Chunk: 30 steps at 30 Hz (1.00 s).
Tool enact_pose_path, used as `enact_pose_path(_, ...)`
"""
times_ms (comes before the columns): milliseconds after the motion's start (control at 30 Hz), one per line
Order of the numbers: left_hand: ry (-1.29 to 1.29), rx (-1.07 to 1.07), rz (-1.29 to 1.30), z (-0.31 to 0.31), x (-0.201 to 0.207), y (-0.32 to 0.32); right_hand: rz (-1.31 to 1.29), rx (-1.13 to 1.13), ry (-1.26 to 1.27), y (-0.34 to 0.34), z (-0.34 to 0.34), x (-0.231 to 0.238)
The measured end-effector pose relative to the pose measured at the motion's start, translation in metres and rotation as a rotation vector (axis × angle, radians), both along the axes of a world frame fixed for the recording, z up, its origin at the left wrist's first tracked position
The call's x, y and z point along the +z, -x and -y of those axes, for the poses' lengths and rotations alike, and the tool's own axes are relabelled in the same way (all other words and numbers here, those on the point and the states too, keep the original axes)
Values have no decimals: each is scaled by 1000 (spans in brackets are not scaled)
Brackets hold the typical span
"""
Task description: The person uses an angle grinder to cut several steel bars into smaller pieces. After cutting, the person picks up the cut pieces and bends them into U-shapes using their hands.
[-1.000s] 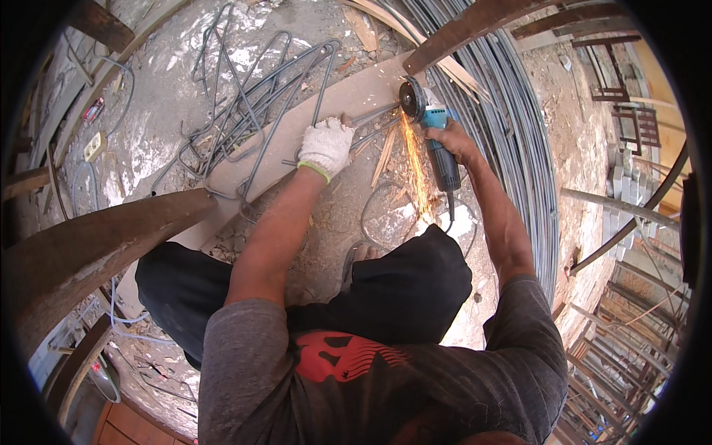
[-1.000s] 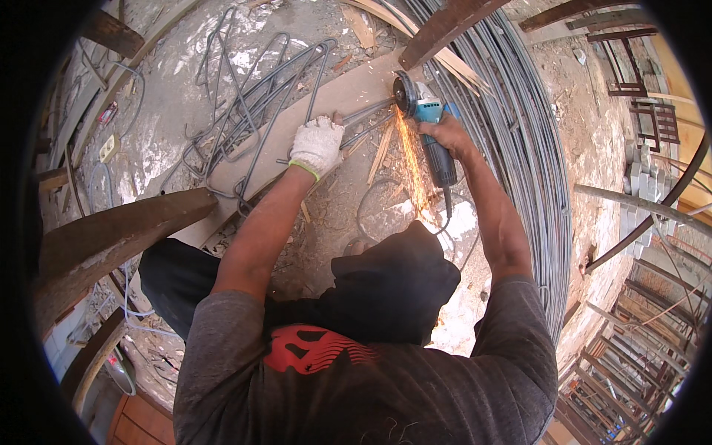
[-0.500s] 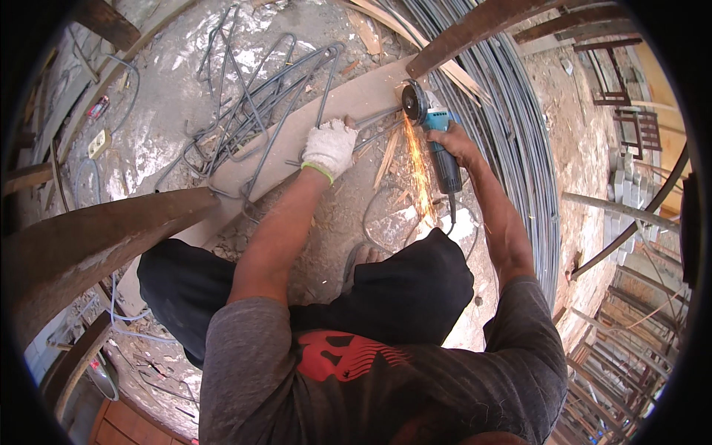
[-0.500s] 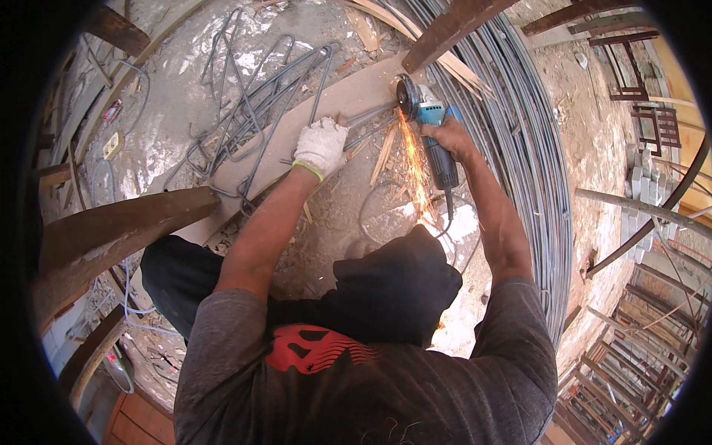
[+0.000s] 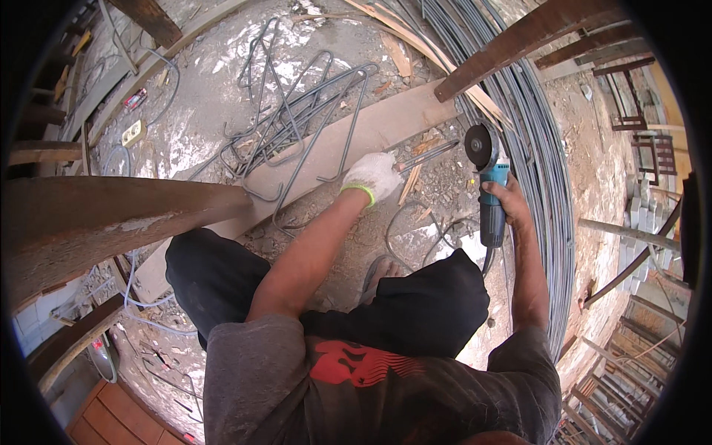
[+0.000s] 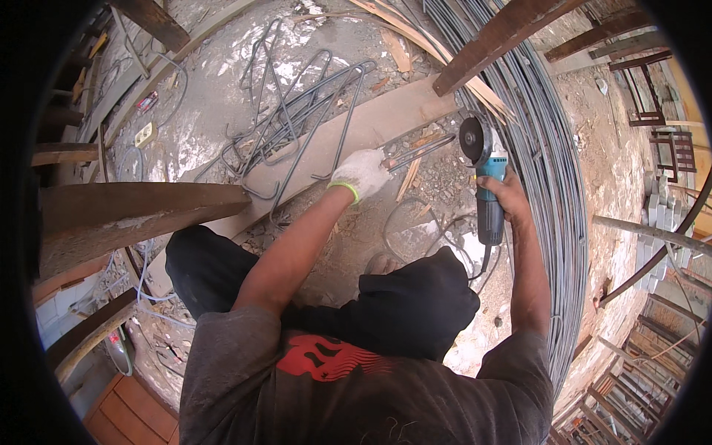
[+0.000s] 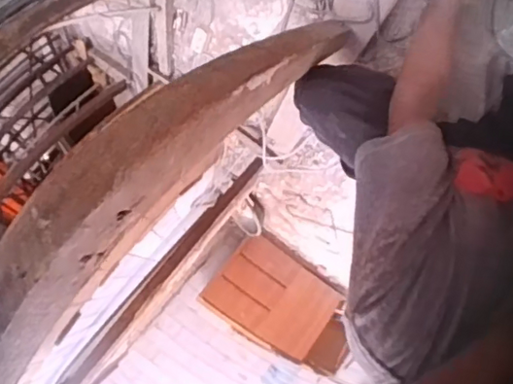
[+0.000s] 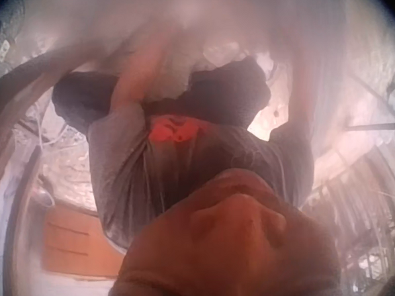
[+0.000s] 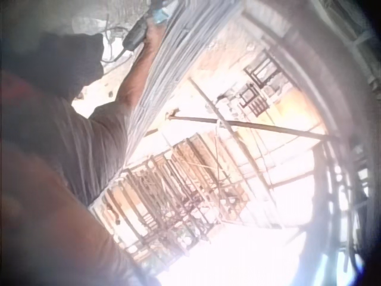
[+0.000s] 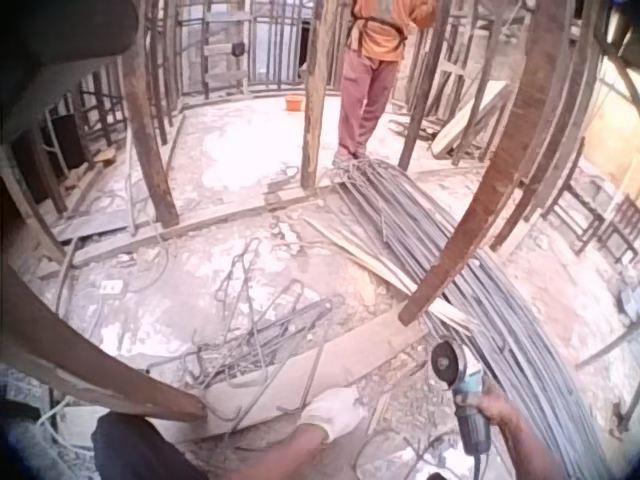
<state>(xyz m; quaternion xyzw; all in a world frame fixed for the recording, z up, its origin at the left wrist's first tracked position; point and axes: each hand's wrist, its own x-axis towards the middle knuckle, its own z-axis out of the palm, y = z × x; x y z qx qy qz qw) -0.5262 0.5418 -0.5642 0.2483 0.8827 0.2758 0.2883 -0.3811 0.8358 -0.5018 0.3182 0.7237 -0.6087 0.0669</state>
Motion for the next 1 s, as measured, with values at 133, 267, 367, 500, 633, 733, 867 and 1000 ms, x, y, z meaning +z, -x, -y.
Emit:
enact_pose_path(133,-114,206,25,14,42,53,-37,-94,31,-33,-4,16)
enact_pose_path(267,-115,612,-43,68,47,118,-36,-147,77,-51,0,36)
enact_pose_path(367,138,734,-257,126,9,174,-20,-144,74,-56,-2,33)
enact_pose_path(500,494,549,-496,105,31,137,5,-169,67,-65,-4,21)
enact_pose_path(633,471,214,-268,47,27,82,22,-124,96,-60,-4,1)
enact_pose_path(733,492,122,-327,41,-8,67,-37,-113,23,-54,10,-2)
enact_pose_path(867,395,26,-250,47,6,71,4,-109,77,-54,9,-1)
enact_pose_path(1000,274,47,-223,27,18,60,5,-107,87,-51,2,-9)
